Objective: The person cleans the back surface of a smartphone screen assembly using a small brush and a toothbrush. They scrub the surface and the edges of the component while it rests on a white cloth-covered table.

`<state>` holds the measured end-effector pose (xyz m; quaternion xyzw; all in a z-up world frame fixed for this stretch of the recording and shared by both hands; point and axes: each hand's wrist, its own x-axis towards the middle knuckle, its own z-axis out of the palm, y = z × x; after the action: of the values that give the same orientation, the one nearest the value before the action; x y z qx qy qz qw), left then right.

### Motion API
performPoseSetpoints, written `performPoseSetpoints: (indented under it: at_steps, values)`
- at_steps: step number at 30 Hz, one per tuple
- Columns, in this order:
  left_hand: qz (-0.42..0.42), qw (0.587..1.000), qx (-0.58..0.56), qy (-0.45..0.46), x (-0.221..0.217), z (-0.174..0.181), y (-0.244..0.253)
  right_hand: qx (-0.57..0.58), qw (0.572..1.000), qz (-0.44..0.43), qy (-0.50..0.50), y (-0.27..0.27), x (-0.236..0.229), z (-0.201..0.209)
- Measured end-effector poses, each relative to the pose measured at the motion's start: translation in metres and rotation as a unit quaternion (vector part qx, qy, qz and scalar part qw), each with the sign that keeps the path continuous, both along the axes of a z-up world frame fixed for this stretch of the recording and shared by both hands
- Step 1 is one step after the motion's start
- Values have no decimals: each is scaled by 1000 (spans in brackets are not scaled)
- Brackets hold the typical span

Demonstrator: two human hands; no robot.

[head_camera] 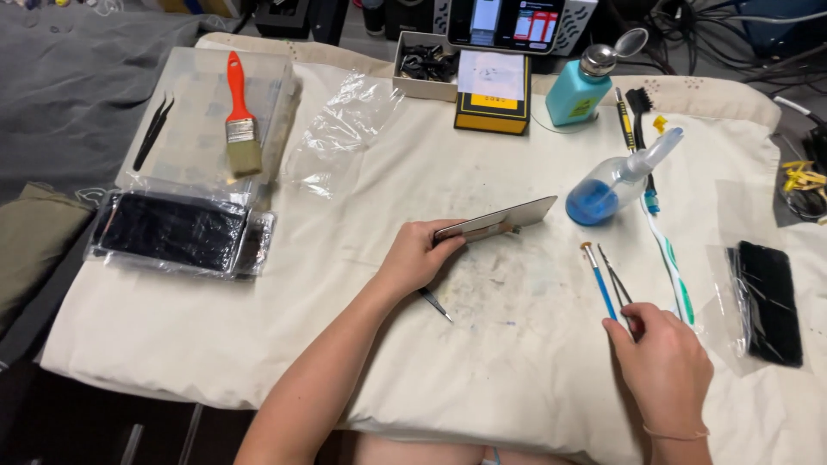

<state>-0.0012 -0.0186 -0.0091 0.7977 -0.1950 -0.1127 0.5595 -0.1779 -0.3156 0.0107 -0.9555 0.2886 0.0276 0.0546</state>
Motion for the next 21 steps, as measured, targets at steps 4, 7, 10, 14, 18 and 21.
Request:
performPoseSetpoints:
  at_steps: [4, 7, 10, 14, 18, 21]
  values:
    - [19, 1000, -8, 1, 2, -5, -1, -27, 999, 29, -28, 8, -3, -8]
    - [41, 999, -26, 23, 2, -7, -2, 27, 999, 13, 16, 6, 0, 5]
    - [43, 998, -31, 14, 4, -6, -3, 155, 987, 31, -32, -1, 7, 36]
    - [47, 999, -7, 9, 2, -10, -4, 318, 865, 174, -346, -10, 49, 113]
    - [41, 999, 7, 2, 4, -10, -4, 360, 782, 273, -429, -36, 164, 159]
    - [34, 999, 6, -10, 5, -11, -3, 420, 787, 171, -419, -30, 218, 164]
